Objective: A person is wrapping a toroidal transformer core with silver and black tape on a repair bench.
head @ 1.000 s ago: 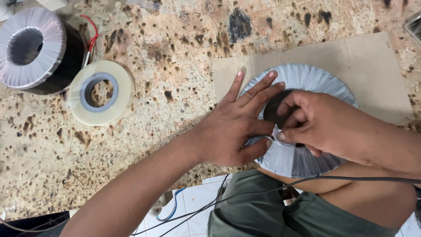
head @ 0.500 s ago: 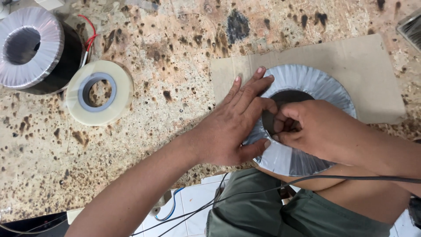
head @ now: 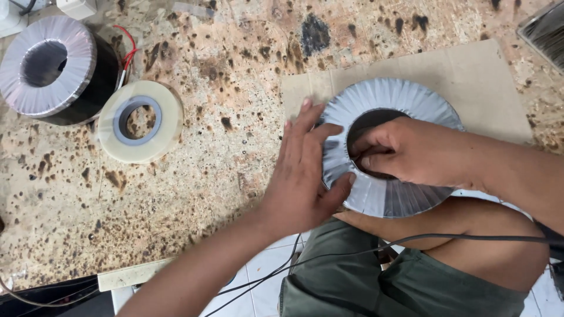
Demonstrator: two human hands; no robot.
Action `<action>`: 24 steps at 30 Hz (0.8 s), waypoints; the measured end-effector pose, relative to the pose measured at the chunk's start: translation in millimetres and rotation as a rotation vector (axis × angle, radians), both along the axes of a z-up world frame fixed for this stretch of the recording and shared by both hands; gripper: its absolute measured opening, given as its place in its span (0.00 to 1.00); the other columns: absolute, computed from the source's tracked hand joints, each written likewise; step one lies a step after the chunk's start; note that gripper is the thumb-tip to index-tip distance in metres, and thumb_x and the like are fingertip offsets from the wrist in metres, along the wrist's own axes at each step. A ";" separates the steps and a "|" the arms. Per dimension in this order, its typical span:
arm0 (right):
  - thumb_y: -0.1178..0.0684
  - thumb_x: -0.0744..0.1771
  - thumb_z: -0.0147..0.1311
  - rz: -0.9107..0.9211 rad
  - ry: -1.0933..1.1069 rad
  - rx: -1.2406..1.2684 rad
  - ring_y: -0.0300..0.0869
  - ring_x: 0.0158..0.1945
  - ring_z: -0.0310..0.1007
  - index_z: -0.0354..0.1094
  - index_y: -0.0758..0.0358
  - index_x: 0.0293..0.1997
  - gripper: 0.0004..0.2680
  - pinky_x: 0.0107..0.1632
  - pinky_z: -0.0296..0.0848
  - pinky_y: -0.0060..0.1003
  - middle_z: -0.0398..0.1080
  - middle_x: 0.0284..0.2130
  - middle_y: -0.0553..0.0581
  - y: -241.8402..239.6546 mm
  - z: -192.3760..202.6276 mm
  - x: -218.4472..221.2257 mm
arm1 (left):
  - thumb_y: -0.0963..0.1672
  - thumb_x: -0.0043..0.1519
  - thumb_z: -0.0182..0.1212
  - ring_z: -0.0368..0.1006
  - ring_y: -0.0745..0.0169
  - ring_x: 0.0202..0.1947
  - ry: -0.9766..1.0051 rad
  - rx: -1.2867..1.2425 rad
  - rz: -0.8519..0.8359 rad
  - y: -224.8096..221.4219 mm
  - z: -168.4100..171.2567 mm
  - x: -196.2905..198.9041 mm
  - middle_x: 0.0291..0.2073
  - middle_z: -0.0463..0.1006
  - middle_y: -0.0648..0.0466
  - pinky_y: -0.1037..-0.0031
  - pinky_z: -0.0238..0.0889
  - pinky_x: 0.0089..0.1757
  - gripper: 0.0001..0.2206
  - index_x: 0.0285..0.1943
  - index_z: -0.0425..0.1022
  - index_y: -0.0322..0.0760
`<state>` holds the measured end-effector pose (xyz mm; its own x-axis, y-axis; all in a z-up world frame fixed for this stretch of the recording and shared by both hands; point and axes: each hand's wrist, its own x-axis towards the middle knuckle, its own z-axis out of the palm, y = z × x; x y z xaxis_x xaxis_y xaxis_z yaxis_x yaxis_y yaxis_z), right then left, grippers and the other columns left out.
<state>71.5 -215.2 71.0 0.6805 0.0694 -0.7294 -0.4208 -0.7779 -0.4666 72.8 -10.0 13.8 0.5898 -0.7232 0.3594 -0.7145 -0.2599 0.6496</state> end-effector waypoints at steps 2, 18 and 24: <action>0.50 0.67 0.56 -0.073 0.077 -0.039 0.31 0.54 0.79 0.78 0.48 0.57 0.12 0.56 0.72 0.30 0.83 0.51 0.41 6.0 6.2 3.1 | 0.42 0.66 0.58 0.41 0.27 0.80 0.119 -0.102 0.200 -1.8 -0.6 -20.5 0.74 0.50 0.31 0.44 0.44 0.73 0.26 0.71 0.52 0.29; 0.44 0.66 0.62 -0.033 -0.069 -0.189 0.33 0.26 0.70 0.86 0.48 0.32 0.08 0.34 0.63 0.30 0.82 0.23 0.44 9.8 9.7 -3.4 | 0.43 0.65 0.55 0.57 0.33 0.73 0.236 -0.436 0.634 -54.9 -27.2 -60.4 0.69 0.58 0.32 0.51 0.51 0.70 0.30 0.74 0.48 0.23; 0.47 0.67 0.58 -0.086 -0.013 -0.180 0.37 0.23 0.67 0.81 0.56 0.28 0.10 0.31 0.61 0.34 0.76 0.18 0.50 11.2 8.0 0.4 | 0.43 0.65 0.53 0.58 0.34 0.71 0.266 -0.454 0.629 -57.7 -21.4 -59.6 0.68 0.59 0.34 0.51 0.52 0.69 0.29 0.73 0.48 0.25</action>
